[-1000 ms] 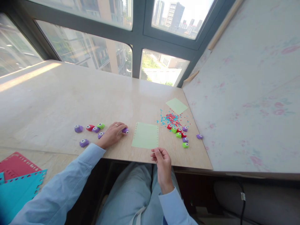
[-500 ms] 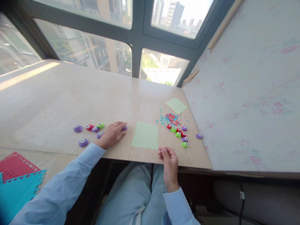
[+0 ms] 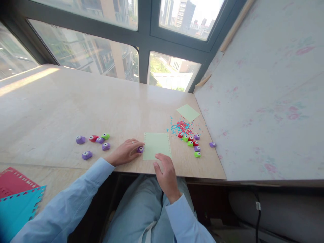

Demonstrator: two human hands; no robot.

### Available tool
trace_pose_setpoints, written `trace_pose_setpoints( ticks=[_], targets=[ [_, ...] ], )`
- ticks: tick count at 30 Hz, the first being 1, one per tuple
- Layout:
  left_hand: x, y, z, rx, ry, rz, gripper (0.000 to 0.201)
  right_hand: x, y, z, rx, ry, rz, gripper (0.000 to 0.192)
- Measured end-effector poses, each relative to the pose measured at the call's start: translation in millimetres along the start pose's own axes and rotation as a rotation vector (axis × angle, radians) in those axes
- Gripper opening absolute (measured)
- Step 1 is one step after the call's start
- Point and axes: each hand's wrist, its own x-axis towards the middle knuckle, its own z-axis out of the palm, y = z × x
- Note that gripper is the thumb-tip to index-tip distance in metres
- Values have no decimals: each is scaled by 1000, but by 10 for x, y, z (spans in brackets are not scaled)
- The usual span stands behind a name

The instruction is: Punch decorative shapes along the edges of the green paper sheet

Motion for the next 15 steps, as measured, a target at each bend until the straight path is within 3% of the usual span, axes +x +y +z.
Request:
trace_pose_setpoints(
  ticks=[5,9,11,15],
  targets=[
    [-9,-41,20,-27,56,4,30,37,-19,247,-283,-270,-185,59],
    [-9,-34,36,-38,103,-15,34,-123,-4,326,-421,-306,-236,77],
    [-9,-31,41,-40,113,-22,37,-229,18,311,-437,-259,-256,68],
    [-17,-28,48,-47,99,-15,36,-349,66,248,-407,-120,-261,29]
  ],
)
